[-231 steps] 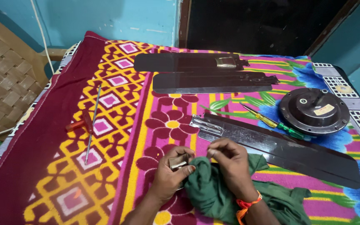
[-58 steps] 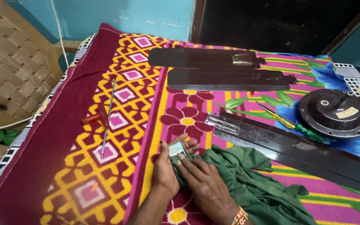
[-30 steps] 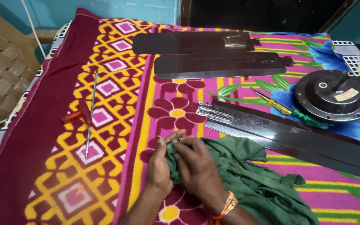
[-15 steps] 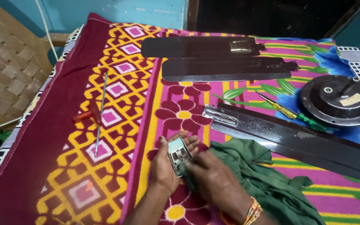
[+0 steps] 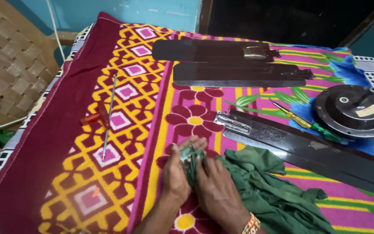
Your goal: The person wipes fan blades and a motor housing with a green cloth and handles a circuit board from a ceiling fan unit.
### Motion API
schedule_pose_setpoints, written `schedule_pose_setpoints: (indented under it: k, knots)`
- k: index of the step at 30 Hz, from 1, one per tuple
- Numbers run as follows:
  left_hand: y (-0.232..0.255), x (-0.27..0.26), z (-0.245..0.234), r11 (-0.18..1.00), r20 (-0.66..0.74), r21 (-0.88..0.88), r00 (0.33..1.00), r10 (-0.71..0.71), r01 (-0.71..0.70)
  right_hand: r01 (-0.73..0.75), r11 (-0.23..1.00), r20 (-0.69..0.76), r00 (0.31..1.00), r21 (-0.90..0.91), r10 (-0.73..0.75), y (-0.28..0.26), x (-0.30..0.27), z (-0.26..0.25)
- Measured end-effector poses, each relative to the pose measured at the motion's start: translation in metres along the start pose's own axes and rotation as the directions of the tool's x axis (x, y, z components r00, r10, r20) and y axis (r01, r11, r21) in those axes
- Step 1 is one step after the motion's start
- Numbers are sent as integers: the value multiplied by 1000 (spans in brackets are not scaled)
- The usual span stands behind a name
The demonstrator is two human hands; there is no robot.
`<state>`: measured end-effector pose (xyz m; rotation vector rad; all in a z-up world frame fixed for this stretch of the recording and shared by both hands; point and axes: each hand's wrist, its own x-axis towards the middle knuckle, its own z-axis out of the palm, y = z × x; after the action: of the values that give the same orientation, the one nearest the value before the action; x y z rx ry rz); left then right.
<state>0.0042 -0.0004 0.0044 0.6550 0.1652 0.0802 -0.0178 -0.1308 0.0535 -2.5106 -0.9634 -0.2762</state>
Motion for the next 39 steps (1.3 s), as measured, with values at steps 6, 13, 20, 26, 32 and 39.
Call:
schedule_pose_setpoints:
  k: [6,13,20,26,32,39]
  knots:
    - [9,-4,0,999,50,-15,998,49,-49,98,984,85,990,151,-111,11,-16,-15]
    - [10,-8,2,984,283,-157,951,122,-80,77,712,-100,995,698,-9,72,-23,-25]
    - [13,-11,7,994,272,-90,959,83,-61,-100,521,-69,953,848,294,90,-29,-13]
    - [10,-12,9,998,285,-56,957,56,-42,-52,607,-123,962,793,242,83,-29,-9]
    - [9,-15,10,998,323,-70,946,20,3,-5,685,-158,972,729,175,69,-27,-14]
    - [9,-17,11,997,356,-78,934,24,4,-37,670,-126,973,741,193,65,-26,-18]
